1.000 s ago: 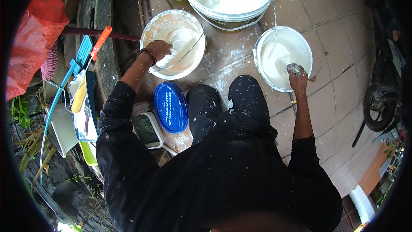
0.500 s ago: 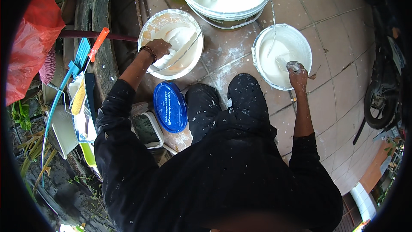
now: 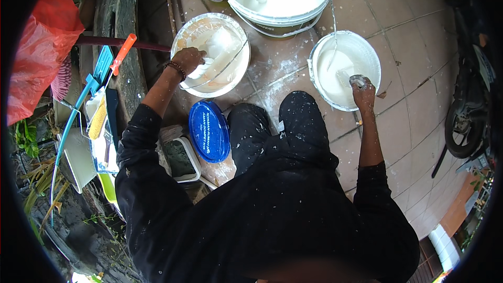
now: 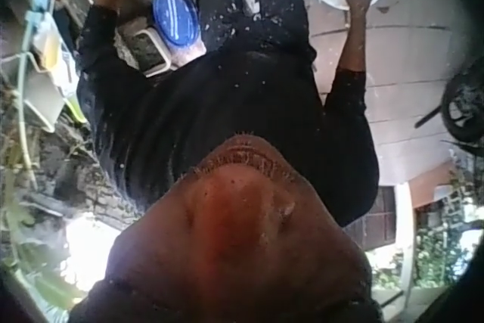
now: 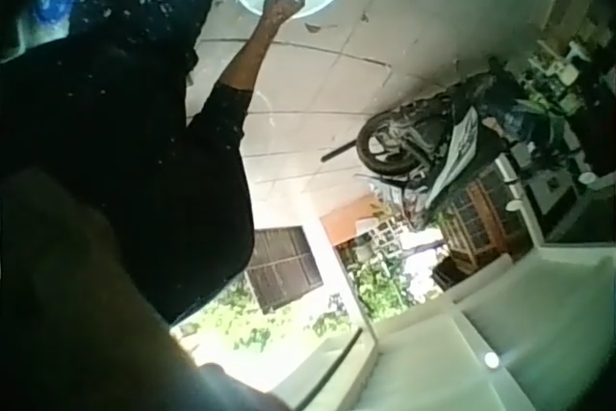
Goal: Mixing white paint or putty and portioning it into smaller buckets using a stirrer and plastic cup.
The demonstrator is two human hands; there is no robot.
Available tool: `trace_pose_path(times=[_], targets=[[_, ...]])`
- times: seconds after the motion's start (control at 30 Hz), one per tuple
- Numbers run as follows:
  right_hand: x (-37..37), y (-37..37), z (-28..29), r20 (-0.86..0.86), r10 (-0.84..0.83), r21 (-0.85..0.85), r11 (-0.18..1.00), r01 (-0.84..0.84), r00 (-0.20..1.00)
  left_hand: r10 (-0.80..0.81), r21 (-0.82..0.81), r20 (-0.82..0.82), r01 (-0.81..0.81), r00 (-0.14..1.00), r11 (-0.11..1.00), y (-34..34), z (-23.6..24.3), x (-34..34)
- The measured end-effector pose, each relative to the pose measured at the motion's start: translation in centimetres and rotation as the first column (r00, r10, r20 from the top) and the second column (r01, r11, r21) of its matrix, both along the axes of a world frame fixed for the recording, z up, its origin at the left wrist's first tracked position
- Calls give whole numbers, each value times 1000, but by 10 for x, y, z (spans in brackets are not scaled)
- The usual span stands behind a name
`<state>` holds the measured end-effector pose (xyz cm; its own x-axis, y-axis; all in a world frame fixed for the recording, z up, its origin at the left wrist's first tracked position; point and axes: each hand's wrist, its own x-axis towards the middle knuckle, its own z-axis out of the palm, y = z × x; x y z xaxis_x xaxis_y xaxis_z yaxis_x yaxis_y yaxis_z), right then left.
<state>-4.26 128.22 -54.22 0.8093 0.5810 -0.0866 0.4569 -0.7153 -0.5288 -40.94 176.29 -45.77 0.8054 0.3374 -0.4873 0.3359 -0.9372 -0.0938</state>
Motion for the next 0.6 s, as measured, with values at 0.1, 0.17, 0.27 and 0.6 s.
trace_pose_path(times=[0.1, 0.17, 0.27, 0.6], targets=[[-1, 0, 0, 35, 15, 32, 999, -17, 999, -3, 21, 128, 0, 992, 1000, 1, 16, -7], [4, -7, -10, 39, 24, 48, 998, -26, 999, -11, 31, 174, 6, 985, 999, 1, 34, -7], [10, -10, -19, -37, -45, -89, 995, 42, 998, -57, 48, 303, 44, 951, 998, -2, 66, -11], [13, -17, -27, -39, -70, -139, 988, 64, 997, -176, 81, 299, 159, 938, 984, -98, 224, 38]])
